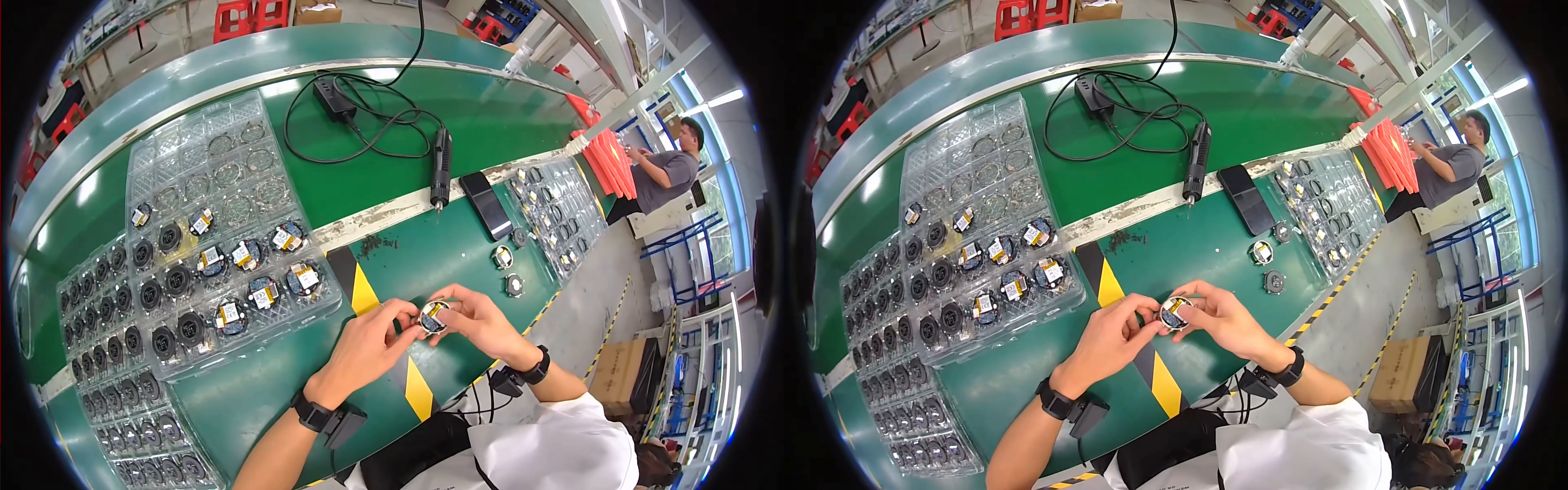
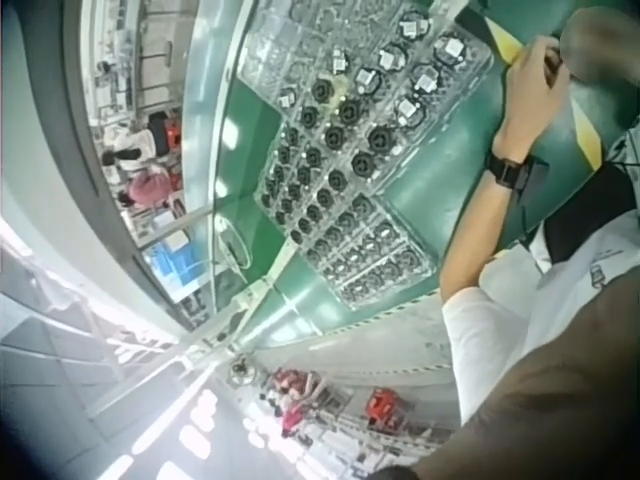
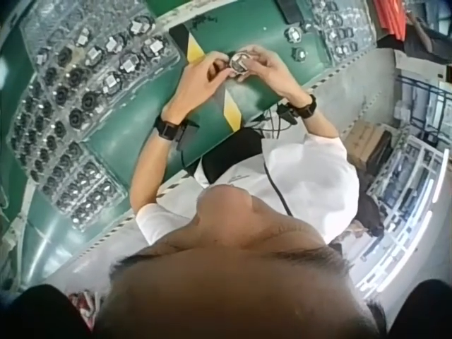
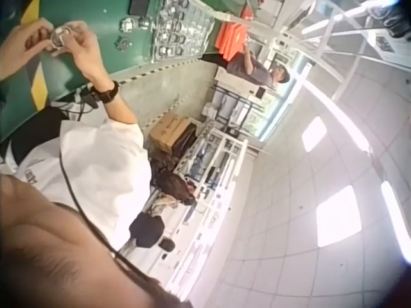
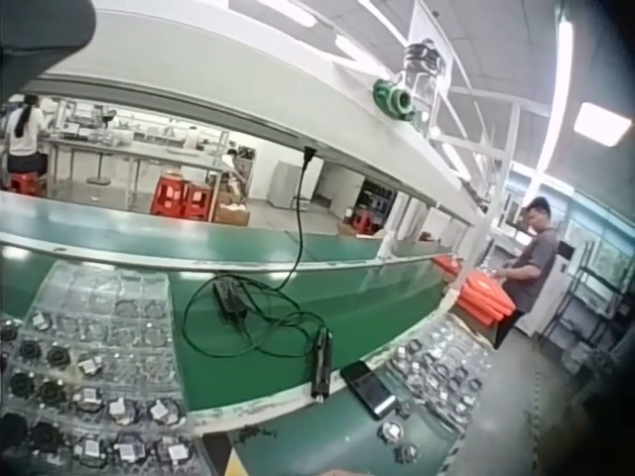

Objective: Assemble small electronic components by placing them into housings and securing them with an electric screwdriver.

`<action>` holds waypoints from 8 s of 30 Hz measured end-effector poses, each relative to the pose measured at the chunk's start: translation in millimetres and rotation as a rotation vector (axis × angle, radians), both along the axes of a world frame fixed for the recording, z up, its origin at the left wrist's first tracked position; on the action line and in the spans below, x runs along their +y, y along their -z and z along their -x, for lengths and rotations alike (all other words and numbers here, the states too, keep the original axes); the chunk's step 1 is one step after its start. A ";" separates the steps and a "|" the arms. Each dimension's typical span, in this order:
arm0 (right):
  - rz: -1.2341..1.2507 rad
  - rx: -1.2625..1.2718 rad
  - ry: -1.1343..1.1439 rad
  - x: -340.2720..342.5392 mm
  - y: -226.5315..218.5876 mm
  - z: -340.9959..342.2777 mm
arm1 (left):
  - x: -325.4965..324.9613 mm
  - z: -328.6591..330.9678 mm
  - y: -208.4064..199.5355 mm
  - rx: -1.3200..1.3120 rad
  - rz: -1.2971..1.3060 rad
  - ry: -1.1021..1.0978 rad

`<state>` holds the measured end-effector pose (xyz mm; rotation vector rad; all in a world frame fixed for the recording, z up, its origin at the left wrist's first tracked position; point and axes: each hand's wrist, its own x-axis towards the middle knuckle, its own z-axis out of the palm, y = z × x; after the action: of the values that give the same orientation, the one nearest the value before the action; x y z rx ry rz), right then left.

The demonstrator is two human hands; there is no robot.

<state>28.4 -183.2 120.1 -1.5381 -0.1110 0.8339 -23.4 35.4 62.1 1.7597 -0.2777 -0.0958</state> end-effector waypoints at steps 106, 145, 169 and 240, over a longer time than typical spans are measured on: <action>0.855 -0.185 -0.624 30.9 -48.7 -29.8 | 4.1 7.3 10.8 -0.117 0.062 -0.036; 0.003 -0.076 -0.359 -17.0 5.8 3.7 | 4.8 8.4 2.9 -0.215 -0.050 0.085; 0.126 -0.191 -0.024 -23.1 3.3 -6.4 | 6.0 3.0 7.2 -0.155 0.059 0.021; 0.335 -1.659 -1.082 380.7 -36.9 -82.8 | -7.0 -12.3 39.3 -0.277 0.290 -0.120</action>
<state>111.2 197.5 157.0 -2.0867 -2.2166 0.0727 -11.2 28.4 22.8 1.4941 -0.3664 0.2657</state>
